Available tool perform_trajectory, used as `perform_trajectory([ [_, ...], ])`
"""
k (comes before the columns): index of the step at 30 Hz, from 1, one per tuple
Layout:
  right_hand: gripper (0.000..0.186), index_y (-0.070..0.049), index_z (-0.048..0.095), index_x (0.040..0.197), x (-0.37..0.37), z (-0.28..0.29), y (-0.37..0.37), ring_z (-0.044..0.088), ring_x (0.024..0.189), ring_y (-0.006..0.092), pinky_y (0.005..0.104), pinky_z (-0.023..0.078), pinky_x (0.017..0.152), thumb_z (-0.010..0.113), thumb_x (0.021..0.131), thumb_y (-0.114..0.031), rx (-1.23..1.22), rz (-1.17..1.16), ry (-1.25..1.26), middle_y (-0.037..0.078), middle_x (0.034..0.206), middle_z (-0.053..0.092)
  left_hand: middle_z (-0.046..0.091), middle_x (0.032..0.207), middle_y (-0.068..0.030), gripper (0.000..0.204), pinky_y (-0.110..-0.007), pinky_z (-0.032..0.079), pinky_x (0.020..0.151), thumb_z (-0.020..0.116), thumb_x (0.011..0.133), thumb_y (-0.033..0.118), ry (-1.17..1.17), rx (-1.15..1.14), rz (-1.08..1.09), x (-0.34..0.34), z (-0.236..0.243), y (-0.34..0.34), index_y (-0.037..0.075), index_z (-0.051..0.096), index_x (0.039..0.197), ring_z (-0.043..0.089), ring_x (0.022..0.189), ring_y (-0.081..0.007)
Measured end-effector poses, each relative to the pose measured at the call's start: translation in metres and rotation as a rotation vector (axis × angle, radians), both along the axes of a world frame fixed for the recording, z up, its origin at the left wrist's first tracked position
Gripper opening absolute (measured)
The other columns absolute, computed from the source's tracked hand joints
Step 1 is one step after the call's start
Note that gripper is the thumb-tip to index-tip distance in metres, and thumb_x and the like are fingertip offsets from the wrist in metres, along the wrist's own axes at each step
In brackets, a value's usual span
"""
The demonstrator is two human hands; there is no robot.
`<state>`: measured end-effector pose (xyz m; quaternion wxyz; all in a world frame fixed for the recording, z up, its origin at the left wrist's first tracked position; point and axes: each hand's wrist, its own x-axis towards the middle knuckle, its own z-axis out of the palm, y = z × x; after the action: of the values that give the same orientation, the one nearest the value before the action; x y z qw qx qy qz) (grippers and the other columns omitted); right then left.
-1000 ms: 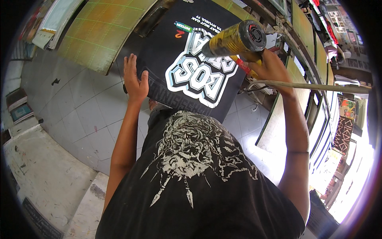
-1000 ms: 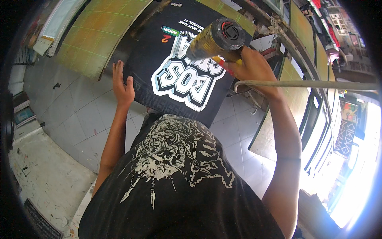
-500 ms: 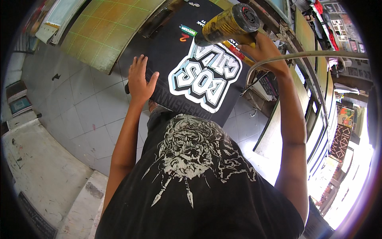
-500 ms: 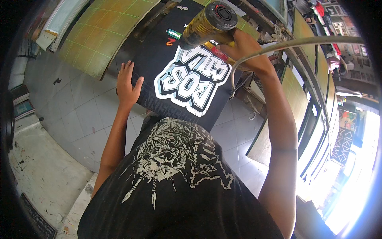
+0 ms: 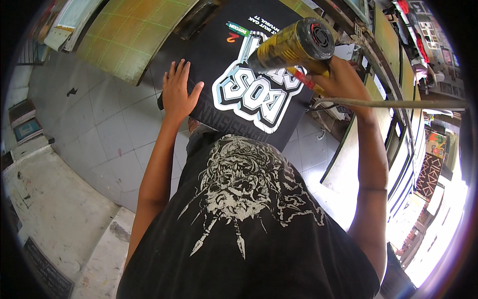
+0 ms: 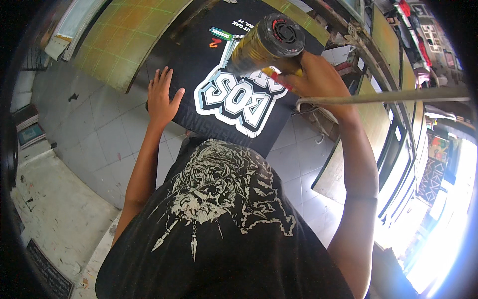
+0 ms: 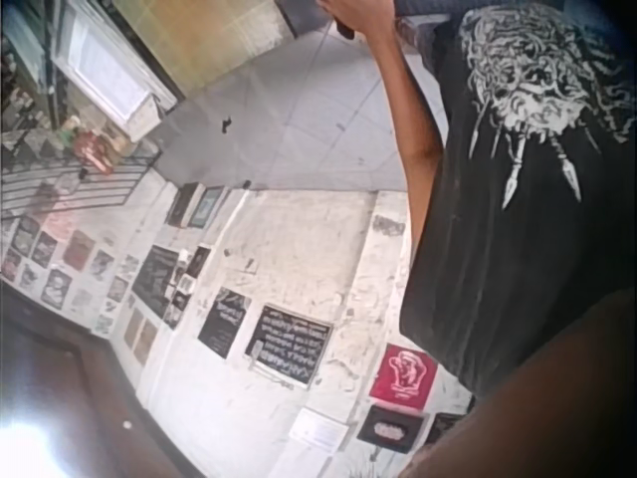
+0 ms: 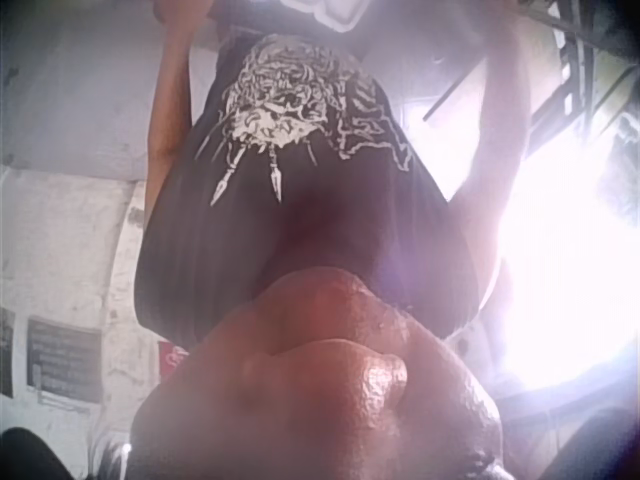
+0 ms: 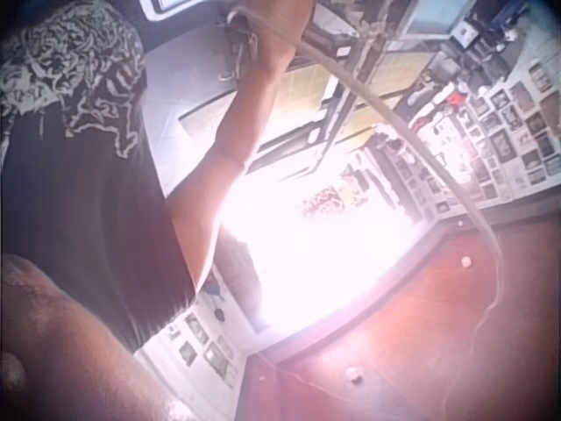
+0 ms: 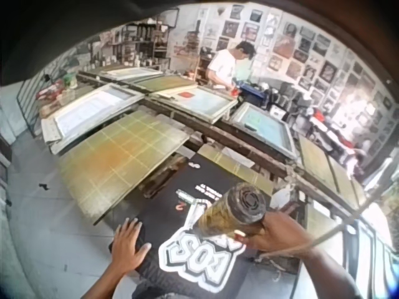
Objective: The person screen prints a design onto a black t-shirt by dragging a squeegee across a screen, moves the screen aside, and then uses a heat gun to dry the ink on the printed shirt.
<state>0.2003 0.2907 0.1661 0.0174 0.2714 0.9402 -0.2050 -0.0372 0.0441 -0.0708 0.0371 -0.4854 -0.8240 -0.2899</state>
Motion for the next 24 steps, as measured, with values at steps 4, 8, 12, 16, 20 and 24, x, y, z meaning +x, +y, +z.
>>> perform_trajectory([
  [4, 0.037, 0.0, 0.064, 0.109, 0.016, 0.005, -0.014, 0.066, 0.092, 0.0381, 0.0422, 0.05, 0.083, 0.072, 0.083, -0.025, 0.032, -0.046, -0.071, 0.021, 0.098, 0.069, 0.047, 0.144, -0.018, 0.063, -0.055, 0.026, 0.112, 0.06, 0.088, 0.041, 0.005, -0.003, 0.002, 0.001, 0.001, 0.0, 0.001, 0.05, 0.136, 0.037, 0.138, -0.0388],
  [8, 0.037, -0.002, 0.063, 0.113, 0.027, 0.007, -0.018, 0.067, 0.092, 0.0362, 0.0418, 0.049, 0.085, 0.072, 0.083, -0.023, -0.01, -0.056, -0.02, 0.02, 0.099, 0.07, 0.047, 0.144, -0.0183, 0.063, -0.055, 0.026, 0.112, 0.06, 0.089, 0.041, -0.009, 0.022, 0.001, 0.0, 0.001, 0.0, 0.001, 0.049, 0.136, 0.036, 0.138, -0.0389],
  [12, 0.04, -0.002, 0.062, 0.115, 0.03, 0.007, -0.021, 0.067, 0.094, 0.036, 0.0417, 0.049, 0.086, 0.072, 0.082, -0.022, -0.038, -0.087, 0.06, 0.021, 0.099, 0.07, 0.046, 0.144, -0.0185, 0.063, -0.055, 0.026, 0.112, 0.06, 0.089, 0.04, -0.014, 0.035, 0.003, 0.0, -0.001, -0.001, 0.001, 0.049, 0.137, 0.036, 0.138, -0.0391],
  [16, 0.041, -0.001, 0.061, 0.115, 0.033, 0.005, -0.016, 0.066, 0.096, 0.0379, 0.0417, 0.049, 0.087, 0.072, 0.081, -0.021, -0.058, -0.078, -0.007, 0.022, 0.101, 0.069, 0.046, 0.145, -0.0186, 0.063, -0.054, 0.026, 0.112, 0.059, 0.09, 0.04, -0.035, 0.053, 0.001, 0.0, -0.002, -0.002, 0.0, 0.048, 0.137, 0.035, 0.139, -0.0392],
  [20, 0.041, 0.0, 0.061, 0.115, 0.029, -0.007, 0.0, 0.064, 0.099, 0.0405, 0.0433, 0.049, 0.087, 0.071, 0.081, -0.02, -0.036, -0.039, 0.065, 0.023, 0.103, 0.068, 0.045, 0.145, -0.0185, 0.061, -0.053, 0.026, 0.113, 0.057, 0.092, 0.039, -0.04, 0.082, -0.007, -0.001, -0.003, -0.003, 0.001, 0.046, 0.139, 0.036, 0.139, -0.0397],
  [24, 0.044, 0.002, 0.062, 0.114, 0.003, -0.011, 0.018, 0.063, 0.102, 0.0421, 0.0455, 0.048, 0.087, 0.07, 0.08, -0.025, 0.119, -0.131, 0.081, 0.025, 0.106, 0.067, 0.045, 0.146, -0.0179, 0.06, -0.053, 0.026, 0.113, 0.056, 0.094, 0.037, -0.046, 0.098, -0.008, 0.0, -0.003, -0.004, 0.003, 0.044, 0.141, 0.036, 0.138, -0.0403],
])
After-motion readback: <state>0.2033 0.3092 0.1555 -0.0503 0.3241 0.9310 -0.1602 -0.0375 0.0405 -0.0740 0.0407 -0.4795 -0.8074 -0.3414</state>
